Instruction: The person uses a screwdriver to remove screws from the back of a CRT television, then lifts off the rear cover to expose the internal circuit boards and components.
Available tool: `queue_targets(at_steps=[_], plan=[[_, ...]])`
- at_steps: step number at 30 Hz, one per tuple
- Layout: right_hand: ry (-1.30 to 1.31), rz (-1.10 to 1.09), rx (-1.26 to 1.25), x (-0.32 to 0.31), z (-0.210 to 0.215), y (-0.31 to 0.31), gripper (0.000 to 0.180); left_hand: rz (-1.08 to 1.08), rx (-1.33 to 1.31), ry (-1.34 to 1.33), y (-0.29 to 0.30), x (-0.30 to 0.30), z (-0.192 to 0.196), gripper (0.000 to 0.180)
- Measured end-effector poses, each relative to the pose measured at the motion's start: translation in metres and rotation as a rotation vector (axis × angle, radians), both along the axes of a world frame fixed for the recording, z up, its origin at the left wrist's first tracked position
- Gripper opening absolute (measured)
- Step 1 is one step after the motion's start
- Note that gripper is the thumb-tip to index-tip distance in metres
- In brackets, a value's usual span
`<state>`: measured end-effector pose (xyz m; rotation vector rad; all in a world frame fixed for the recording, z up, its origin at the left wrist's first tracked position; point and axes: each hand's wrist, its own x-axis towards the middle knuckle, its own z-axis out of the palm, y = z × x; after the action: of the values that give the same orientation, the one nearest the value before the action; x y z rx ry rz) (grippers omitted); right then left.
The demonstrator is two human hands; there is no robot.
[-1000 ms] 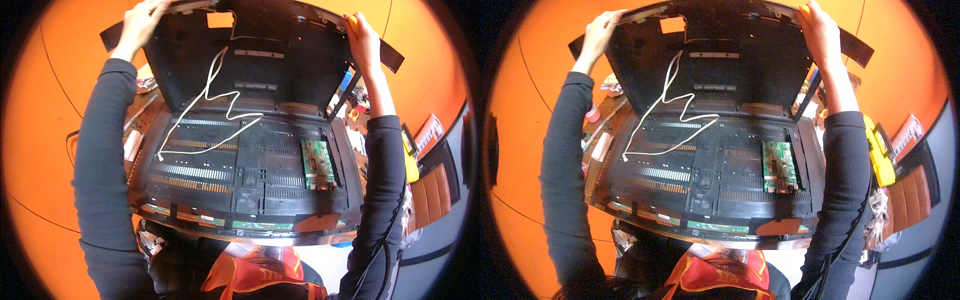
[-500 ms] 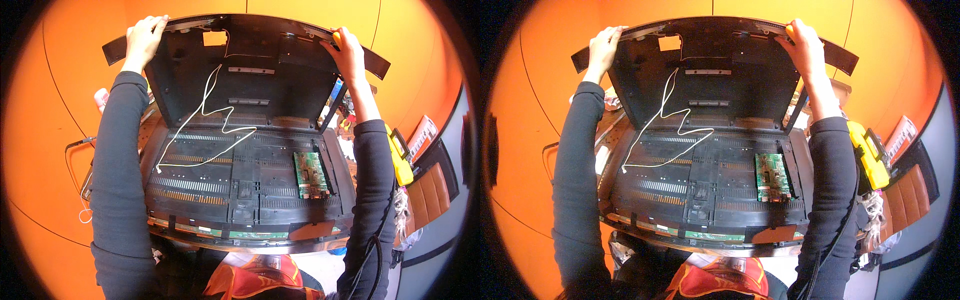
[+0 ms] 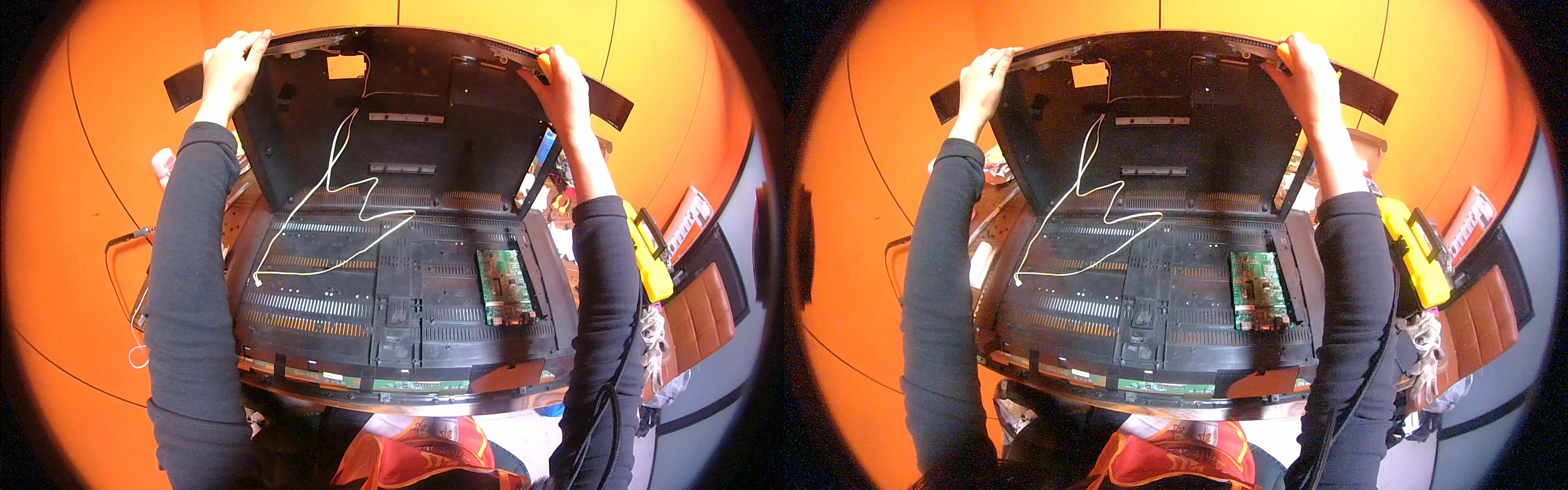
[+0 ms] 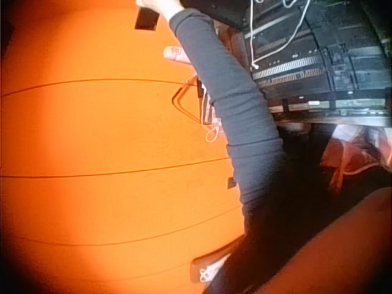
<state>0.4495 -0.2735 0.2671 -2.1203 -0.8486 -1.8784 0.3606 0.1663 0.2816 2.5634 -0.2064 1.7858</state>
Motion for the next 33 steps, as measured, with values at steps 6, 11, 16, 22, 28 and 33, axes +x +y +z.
queue_targets(at_steps=[6, 11, 16, 22, 28, 33], plan=[[-0.020, 0.051, -0.020, -0.0012, 0.0002, 0.0005, 0.036, -0.006, 0.002, 0.006, 0.0004, -0.0002, -0.0003, 0.043], [-0.027, 0.056, -0.036, -0.0027, -0.0003, -0.0003, 0.033, 0.017, 0.003, 0.005, 0.0006, -0.0004, -0.0006, 0.043], [-0.027, 0.028, -0.047, -0.0035, -0.0016, -0.0020, 0.031, -0.024, 0.007, -0.003, 0.0024, -0.0007, -0.0003, 0.042], [-0.064, 0.026, -0.082, -0.0032, -0.0009, -0.0028, 0.031, -0.018, 0.008, -0.009, 0.0044, 0.0008, -0.0002, 0.041], [-0.057, 0.009, -0.064, -0.0032, -0.0021, -0.0013, 0.031, -0.022, 0.026, -0.027, 0.0043, 0.0027, -0.0001, 0.040], [-0.028, -0.002, -0.078, -0.0039, -0.0015, -0.0032, 0.030, 0.008, -0.003, -0.010, 0.0040, 0.0023, -0.0001, 0.038]])
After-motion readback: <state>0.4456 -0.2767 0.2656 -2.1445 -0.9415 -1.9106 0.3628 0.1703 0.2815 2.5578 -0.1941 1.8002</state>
